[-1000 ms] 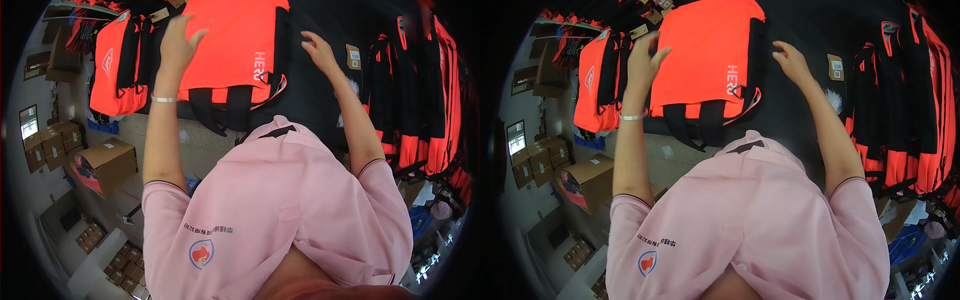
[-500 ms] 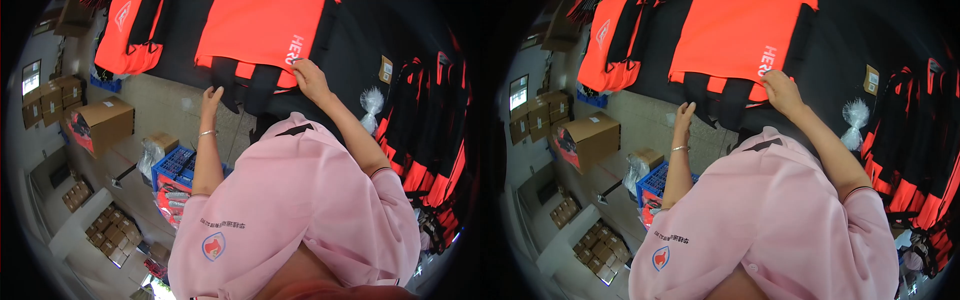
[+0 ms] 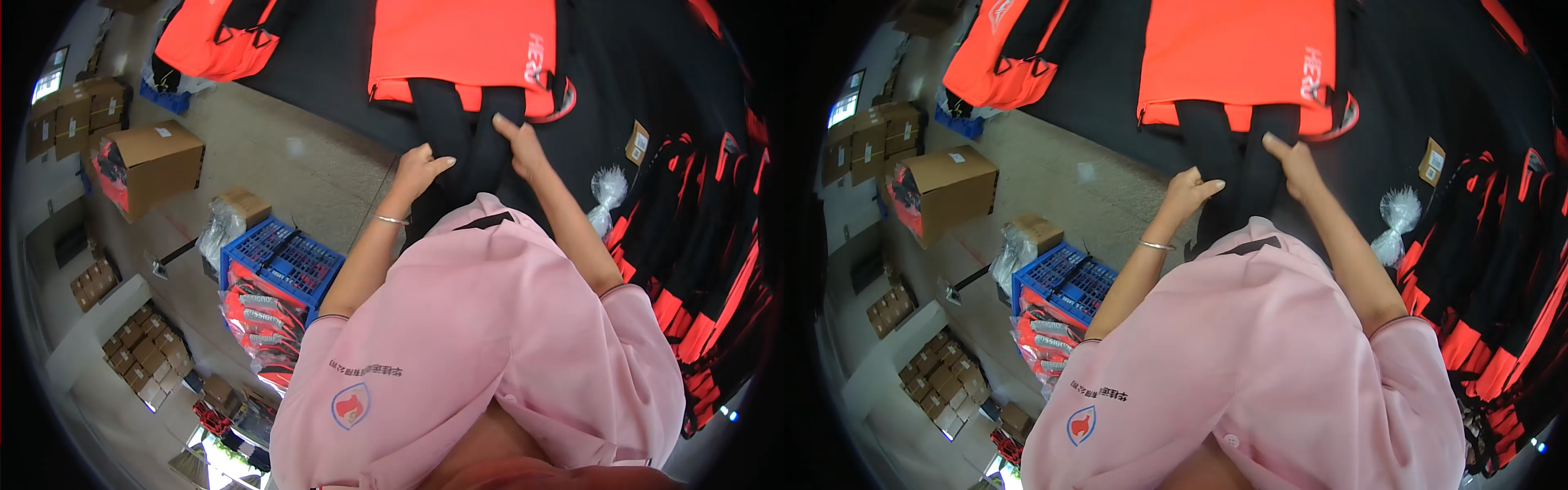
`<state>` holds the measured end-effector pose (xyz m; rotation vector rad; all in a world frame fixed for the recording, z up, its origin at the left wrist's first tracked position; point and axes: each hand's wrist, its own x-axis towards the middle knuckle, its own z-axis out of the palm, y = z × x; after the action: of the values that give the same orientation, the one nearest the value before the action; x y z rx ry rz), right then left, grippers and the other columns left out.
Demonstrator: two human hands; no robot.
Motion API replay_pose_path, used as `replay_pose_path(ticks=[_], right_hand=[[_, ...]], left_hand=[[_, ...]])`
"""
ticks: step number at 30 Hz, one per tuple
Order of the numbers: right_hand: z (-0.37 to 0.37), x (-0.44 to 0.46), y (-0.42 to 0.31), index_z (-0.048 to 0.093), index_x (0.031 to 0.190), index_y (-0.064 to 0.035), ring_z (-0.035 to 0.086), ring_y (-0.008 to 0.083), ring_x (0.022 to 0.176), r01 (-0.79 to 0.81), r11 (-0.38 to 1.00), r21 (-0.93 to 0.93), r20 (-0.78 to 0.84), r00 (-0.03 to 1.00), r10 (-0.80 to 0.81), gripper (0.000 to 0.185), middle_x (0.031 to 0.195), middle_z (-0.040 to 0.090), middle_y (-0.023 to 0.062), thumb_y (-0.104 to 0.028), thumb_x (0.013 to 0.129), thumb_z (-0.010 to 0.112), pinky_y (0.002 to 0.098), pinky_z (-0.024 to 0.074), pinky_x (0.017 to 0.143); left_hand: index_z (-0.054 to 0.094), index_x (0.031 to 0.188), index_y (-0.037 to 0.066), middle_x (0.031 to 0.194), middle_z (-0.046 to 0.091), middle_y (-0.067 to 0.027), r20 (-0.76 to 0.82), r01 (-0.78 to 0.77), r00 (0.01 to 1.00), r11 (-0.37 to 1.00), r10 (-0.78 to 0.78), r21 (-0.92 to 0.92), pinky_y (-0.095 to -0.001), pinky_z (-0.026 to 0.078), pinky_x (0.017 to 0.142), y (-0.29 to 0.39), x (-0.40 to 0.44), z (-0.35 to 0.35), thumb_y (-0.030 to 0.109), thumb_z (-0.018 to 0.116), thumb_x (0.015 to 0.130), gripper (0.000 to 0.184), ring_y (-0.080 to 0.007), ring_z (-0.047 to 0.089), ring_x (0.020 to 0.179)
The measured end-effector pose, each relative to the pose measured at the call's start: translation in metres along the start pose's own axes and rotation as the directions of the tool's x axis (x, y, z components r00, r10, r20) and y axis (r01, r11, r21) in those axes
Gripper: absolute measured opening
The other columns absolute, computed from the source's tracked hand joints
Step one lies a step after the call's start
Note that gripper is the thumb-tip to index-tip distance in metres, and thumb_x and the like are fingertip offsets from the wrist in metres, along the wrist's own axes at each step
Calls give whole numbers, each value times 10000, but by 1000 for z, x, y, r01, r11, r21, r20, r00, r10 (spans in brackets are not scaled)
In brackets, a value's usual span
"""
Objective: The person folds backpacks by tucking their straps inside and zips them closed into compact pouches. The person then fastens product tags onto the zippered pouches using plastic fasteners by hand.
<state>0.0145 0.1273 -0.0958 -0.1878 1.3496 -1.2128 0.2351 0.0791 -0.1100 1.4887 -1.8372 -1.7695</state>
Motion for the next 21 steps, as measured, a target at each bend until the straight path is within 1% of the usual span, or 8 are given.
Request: replay_pose_path(ticks=[3, 5, 9, 11, 15, 16, 17, 21], right_hand=[[-29, 22, -46, 595, 1043, 41, 631, 225, 862, -66, 981, 182, -96, 992, 85, 379, 976, 645, 125, -301, 880, 595, 344, 524, 762], [-45, 17, -73, 556, 1109, 23, 630, 238, 892, -94, 936, 338, -87, 988, 131, 413, 1034, 629, 135, -341, 915, 539, 370, 529, 790], [-67, -24, -60, 518, 1181, -29, 586, 231, 1044, -105, 908, 406, 209, 978, 19, 390, 1122, 604, 119, -338, 952, 457, 396, 483, 886], [-76, -39, -29, 505, 1192, -24, 588, 221, 1032, -49, 889, 456, 164, 986, -30, 391, 1136, 600, 117, -328, 951, 459, 373, 488, 867], [-94, -51, -6, 488, 1220, -29, 592, 203, 988, 111, 864, 491, 36, 988, -147, 351, 1112, 601, 109, -252, 949, 471, 335, 482, 852], [-104, -46, -1, 479, 1237, -33, 582, 205, 979, 266, 964, -11, -212, 942, -262, 392, 1116, 585, 112, -221, 900, 547, 325, 474, 851], [-109, -42, 1, 470, 1254, -37, 573, 207, 970, 242, 817, -524, -349, 813, -465, 458, 1120, 569, 115, -191, 851, 622, 316, 466, 849], [-104, -58, -25, 238, 1396, -28, 426, 305, 1203, 482, 393, -783, -37, 596, -803, 825, 1349, 340, 188, -180, 744, 720, 361, 398, 962]], left_hand=[[618, 861, -33, 768, 638, -95, 135, -33, 991, 996, 21, 85, -290, 463, 626, 66, 1, 18, 265, 713, 738, 336, -146, 581, 696], [588, 1018, -37, 953, 639, -80, 265, 43, 955, 821, 134, -569, -276, 472, 729, 90, 1, 40, 240, 710, 752, 402, -154, 593, 857], [491, 1221, -34, 1095, 584, -66, 408, 89, 907, 899, 106, -430, -290, 436, 871, 78, 8, 66, 220, 714, 765, 568, -173, 547, 980], [465, 1236, -54, 1180, 543, -98, 373, -20, 921, 970, 112, -242, -297, 403, 940, 64, 4, 83, 165, 715, 749, 590, -189, 517, 1060], [545, 1144, -36, 1085, 604, -87, 316, -115, 907, 886, 278, -449, -302, 458, 861, 114, 7, 78, 123, 703, 717, 483, -176, 571, 972], [573, 1104, -26, 1032, 614, -68, 300, -57, 917, 830, 263, -554, -285, 472, 820, 135, 11, 78, 97, 689, 729, 411, -141, 576, 921], [589, 1068, -24, 1009, 619, -68, 280, -7, 924, 747, 259, -665, -279, 485, 790, 159, 15, 77, 91, 673, 763, 337, -137, 585, 905], [569, 1082, -40, 1029, 620, -106, 401, 249, 905, 592, 139, -767, -319, 506, 803, 218, 22, 80, 100, 634, 818, 306, -188, 614, 910]])
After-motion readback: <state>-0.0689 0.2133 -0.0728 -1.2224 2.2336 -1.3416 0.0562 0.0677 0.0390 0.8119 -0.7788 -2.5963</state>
